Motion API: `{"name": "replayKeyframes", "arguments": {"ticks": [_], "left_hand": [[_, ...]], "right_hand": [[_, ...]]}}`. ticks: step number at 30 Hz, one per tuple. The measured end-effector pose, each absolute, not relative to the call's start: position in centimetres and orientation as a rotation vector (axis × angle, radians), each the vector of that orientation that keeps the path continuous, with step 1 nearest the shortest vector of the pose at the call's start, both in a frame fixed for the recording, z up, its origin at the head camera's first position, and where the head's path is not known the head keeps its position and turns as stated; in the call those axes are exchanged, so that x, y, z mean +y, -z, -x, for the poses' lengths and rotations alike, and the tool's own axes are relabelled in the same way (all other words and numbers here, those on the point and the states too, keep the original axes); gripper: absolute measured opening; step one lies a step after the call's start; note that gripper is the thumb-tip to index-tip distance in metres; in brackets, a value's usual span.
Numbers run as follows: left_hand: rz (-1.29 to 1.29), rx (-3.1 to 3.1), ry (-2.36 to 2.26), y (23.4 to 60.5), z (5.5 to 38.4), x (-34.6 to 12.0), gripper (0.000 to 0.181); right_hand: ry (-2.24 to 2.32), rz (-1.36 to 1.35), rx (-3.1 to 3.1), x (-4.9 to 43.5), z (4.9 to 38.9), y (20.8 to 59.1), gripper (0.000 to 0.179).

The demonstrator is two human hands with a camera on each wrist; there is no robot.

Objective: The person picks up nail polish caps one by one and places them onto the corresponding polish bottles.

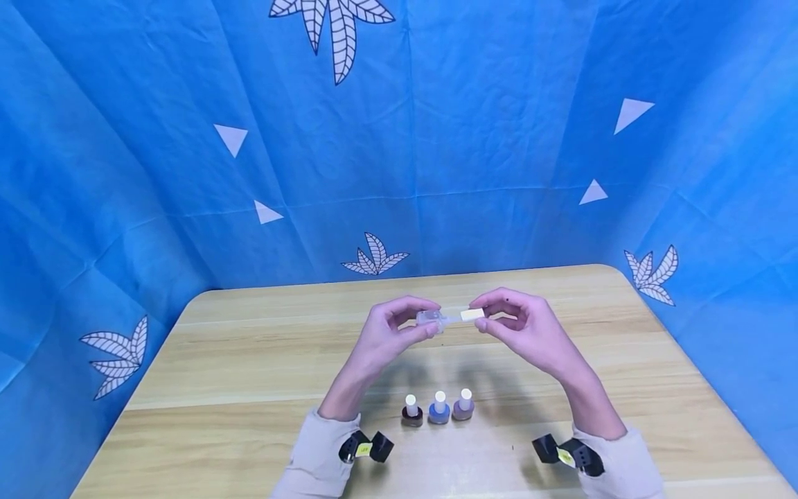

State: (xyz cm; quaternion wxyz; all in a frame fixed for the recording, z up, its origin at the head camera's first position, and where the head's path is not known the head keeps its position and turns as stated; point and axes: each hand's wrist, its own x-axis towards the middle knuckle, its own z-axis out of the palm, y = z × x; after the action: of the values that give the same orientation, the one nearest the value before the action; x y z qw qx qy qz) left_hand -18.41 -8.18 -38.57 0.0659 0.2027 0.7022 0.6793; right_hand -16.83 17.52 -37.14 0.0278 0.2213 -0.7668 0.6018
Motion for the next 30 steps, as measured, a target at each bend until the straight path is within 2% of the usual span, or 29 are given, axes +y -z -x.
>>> {"name": "replayKeyframes", "arguments": {"ticks": [30], "left_hand": [[-0.579,2.167,-2.063,38.42,18.01,-7.59,0.027]], "right_hand": [[-1.852,-0.641,-2.424,16.88,16.68,37.38,0.021]]}}
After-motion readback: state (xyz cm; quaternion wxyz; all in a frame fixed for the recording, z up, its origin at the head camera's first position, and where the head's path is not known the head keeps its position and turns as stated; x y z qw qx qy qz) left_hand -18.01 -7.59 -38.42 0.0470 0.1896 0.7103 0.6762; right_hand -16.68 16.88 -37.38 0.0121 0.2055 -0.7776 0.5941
